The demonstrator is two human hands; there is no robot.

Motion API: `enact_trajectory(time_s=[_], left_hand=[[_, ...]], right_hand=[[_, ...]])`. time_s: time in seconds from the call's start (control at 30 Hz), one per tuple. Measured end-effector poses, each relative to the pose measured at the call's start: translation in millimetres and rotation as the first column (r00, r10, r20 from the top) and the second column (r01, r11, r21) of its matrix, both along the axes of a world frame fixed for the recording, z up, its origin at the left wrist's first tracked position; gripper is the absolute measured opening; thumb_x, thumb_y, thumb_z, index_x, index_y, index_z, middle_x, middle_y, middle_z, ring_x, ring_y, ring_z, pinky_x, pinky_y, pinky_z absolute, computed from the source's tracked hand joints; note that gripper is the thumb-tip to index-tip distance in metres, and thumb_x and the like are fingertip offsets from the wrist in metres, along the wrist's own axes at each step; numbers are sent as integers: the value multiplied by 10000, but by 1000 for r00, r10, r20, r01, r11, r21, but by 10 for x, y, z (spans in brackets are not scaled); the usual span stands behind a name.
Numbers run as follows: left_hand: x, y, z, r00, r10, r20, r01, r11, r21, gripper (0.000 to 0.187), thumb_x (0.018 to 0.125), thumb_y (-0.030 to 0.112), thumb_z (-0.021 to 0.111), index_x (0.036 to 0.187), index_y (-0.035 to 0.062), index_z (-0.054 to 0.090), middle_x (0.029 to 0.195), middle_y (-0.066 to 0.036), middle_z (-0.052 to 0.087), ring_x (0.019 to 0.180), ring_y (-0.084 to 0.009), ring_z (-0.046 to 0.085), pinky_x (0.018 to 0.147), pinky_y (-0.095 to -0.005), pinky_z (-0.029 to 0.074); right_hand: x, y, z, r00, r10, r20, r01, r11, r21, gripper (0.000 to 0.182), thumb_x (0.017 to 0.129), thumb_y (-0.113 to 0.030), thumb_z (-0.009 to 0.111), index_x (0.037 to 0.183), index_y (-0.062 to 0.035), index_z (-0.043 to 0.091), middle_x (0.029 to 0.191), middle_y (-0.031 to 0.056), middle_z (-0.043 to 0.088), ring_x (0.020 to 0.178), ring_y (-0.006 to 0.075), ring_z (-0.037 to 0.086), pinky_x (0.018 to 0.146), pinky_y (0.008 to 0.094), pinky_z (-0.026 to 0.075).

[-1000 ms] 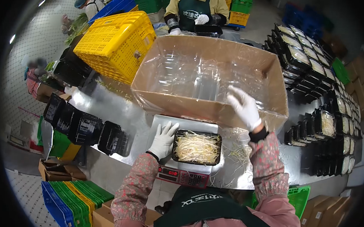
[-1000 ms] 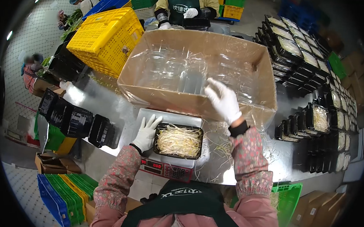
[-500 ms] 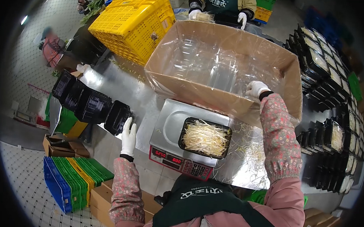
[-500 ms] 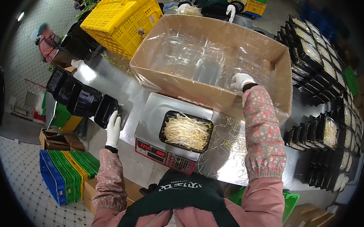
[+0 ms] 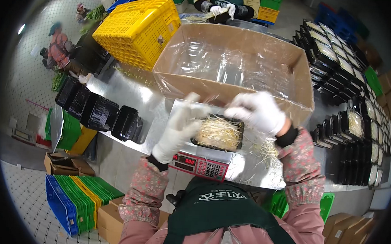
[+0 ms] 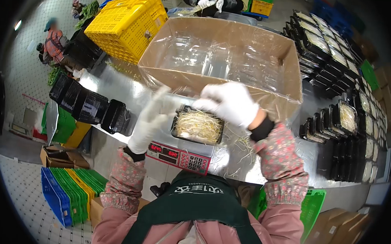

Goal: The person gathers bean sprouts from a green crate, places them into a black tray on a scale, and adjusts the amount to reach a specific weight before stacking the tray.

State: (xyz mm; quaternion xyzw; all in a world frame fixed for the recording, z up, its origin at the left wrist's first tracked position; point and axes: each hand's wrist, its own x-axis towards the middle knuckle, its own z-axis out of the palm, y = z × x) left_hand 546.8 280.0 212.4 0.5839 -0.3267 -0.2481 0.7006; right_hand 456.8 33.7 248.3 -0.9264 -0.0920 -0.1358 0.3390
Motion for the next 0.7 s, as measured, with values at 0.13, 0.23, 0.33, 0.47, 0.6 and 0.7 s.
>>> enact_trajectory(time_s=[0.13, 0.23, 0.33, 0.47, 0.6, 0.7], left_hand=[[153, 80, -315, 983, 100, -152, -81, 989, 123, 286, 975, 200, 548, 1164, 2, 631, 1121, -89, 684, 1071, -196, 628, 979, -330, 453], [369, 94, -823, 794, 224, -564, -389, 901, -190, 372, 1017, 323, 485, 1222, 21, 555, 1176, -165, 656, 1106, -218, 619, 995, -346, 439], [136, -306, -1063, 727, 269, -631, -504, 834, -226, 451, 1026, 406, 423, 1269, 38, 515, 1264, -154, 612, 1233, -227, 532, 1079, -379, 347], [-10, -584, -1593, 729, 444, -521, -583, 802, -132, 491, 1019, 387, 384, 1325, 14, 477, 1303, -167, 587, 1283, -236, 479, 1139, -398, 249], [-11, -576, -1605, 772, 396, -498, -525, 839, -146, 534, 1021, 405, 385, 1345, -14, 457, 1305, -184, 580, 1287, -249, 477, 1144, -398, 247], [2, -547, -1518, 743, 381, -551, -534, 833, -143, 562, 1020, 426, 394, 1353, -22, 454, 1330, -188, 561, 1293, -255, 472, 1137, -394, 262]], right_hand=[[-77, 187, -366, 991, -131, -24, 120, 800, 588, 445, 890, -332, 680, 1241, -64, 619, 1051, 151, 679, 918, 202, 670, 811, 314, 510], [-122, 114, -969, 831, -549, 94, 492, 803, 337, 554, 932, -325, 620, 1375, -19, 488, 1322, 218, 557, 1233, 310, 543, 1033, 377, 428], [-106, 595, -1620, 946, -323, -3, 321, 941, -104, 709, 949, -498, 497, 1455, -22, 354, 1467, 230, 399, 1384, 395, 344, 1149, 495, 244], [-131, 925, -1862, 966, -258, -12, 242, 920, -308, 737, 916, -535, 514, 1434, -31, 371, 1418, 217, 446, 1357, 370, 372, 1103, 539, 271], [-72, 865, -1795, 947, -266, -179, 210, 937, -278, 691, 910, -517, 525, 1399, -43, 405, 1398, 208, 457, 1319, 372, 398, 1071, 542, 304], [-83, 840, -1682, 947, -238, -214, 187, 955, -231, 713, 908, -519, 529, 1440, -72, 371, 1438, 209, 413, 1341, 375, 372, 1086, 544, 297]])
